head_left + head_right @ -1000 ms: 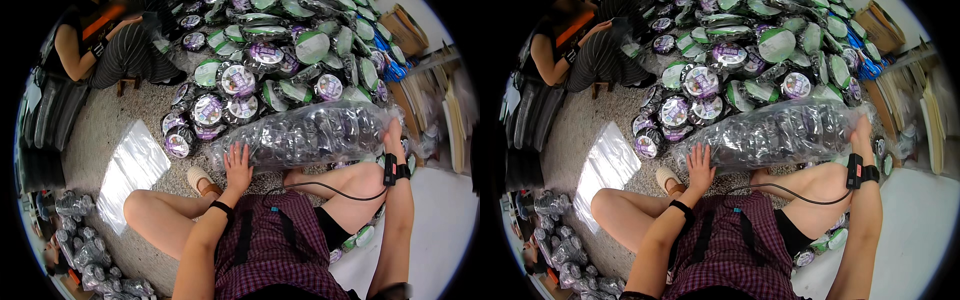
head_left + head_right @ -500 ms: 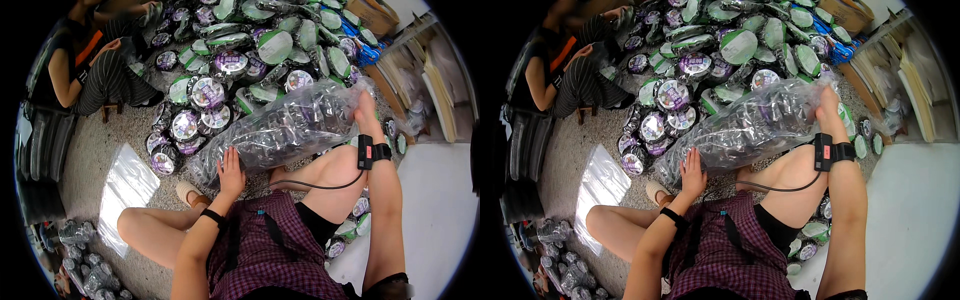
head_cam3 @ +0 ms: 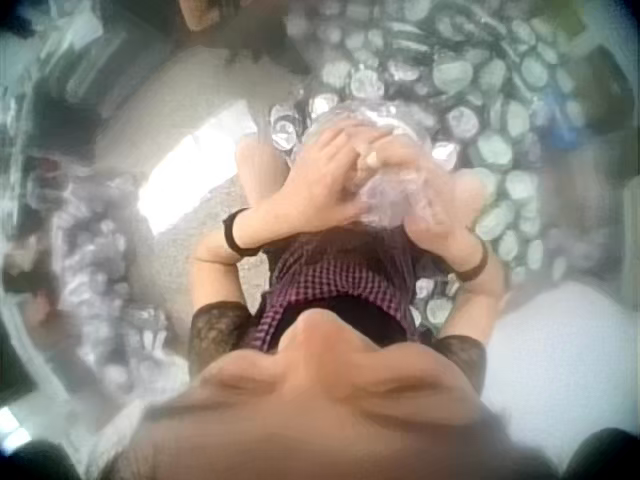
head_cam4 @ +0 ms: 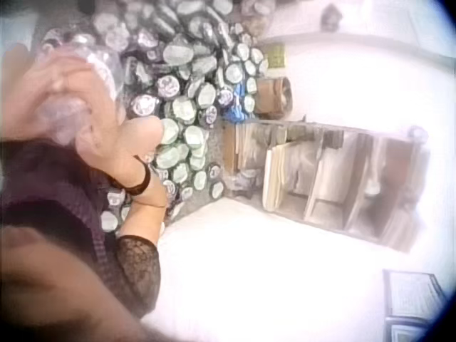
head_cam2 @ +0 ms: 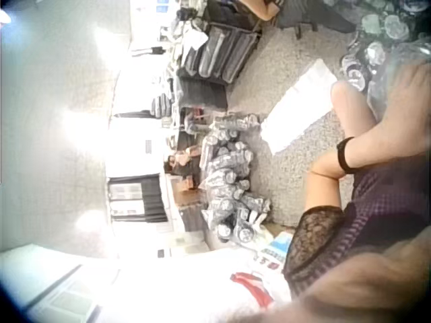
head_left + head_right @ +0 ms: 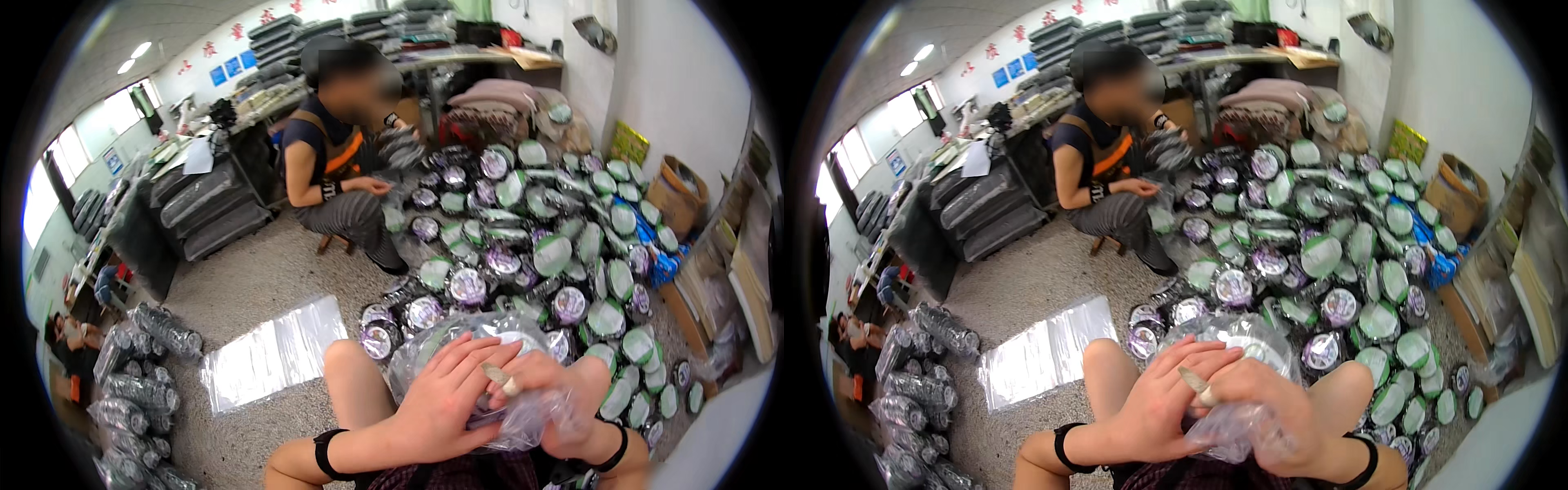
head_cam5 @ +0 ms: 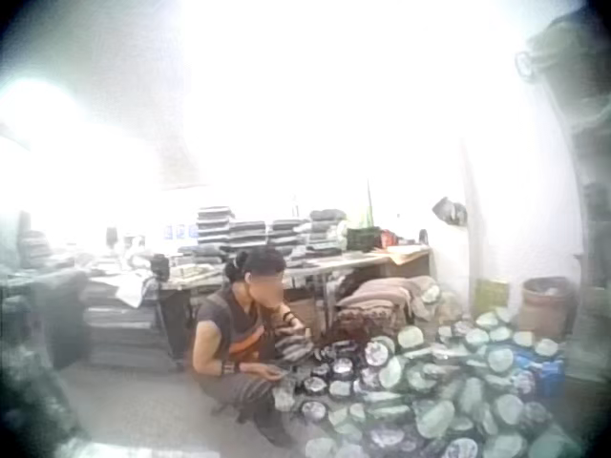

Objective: The person picks up individual circular packaged items from a large pile on the floor and places them one by one into clear plastic bags, eventually filling a larger bag with several stacks of items.

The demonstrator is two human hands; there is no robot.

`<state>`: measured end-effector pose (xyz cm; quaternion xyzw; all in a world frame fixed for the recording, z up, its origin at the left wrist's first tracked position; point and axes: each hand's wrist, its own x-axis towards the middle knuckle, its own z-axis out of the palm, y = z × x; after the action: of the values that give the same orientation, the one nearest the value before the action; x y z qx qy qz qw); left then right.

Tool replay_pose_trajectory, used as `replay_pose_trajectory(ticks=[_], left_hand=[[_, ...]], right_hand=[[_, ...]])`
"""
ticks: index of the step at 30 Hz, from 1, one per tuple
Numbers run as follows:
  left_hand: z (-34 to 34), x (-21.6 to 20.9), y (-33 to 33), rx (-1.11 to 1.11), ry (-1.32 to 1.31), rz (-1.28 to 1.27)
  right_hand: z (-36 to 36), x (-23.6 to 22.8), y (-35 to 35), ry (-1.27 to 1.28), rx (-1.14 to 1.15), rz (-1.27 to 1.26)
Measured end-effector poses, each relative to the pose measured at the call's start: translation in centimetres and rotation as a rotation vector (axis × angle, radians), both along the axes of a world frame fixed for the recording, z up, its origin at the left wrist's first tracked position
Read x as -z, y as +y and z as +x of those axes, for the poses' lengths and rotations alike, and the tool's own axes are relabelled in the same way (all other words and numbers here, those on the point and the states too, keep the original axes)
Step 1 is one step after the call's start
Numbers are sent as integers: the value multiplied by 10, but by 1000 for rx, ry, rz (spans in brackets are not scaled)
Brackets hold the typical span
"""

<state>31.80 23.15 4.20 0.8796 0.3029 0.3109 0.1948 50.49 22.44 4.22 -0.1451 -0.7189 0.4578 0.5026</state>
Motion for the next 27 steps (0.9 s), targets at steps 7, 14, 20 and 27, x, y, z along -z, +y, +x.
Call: replay_pose_trajectory(ticks=[7,14,20,27], left_hand=[[-27,5,-27,68,-269,-103],[-5,29,31,-110,-248,40],[-25,8,40,-72,-538,-271],[-21,-1,-63,248,-1574,-650]], right_hand=[[-32,-16,-21,-29,225,76],[-11,-13,53,-184,111,-232],[-14,3,88,202,46,-491],[29,25,40,521,-507,-1282]])
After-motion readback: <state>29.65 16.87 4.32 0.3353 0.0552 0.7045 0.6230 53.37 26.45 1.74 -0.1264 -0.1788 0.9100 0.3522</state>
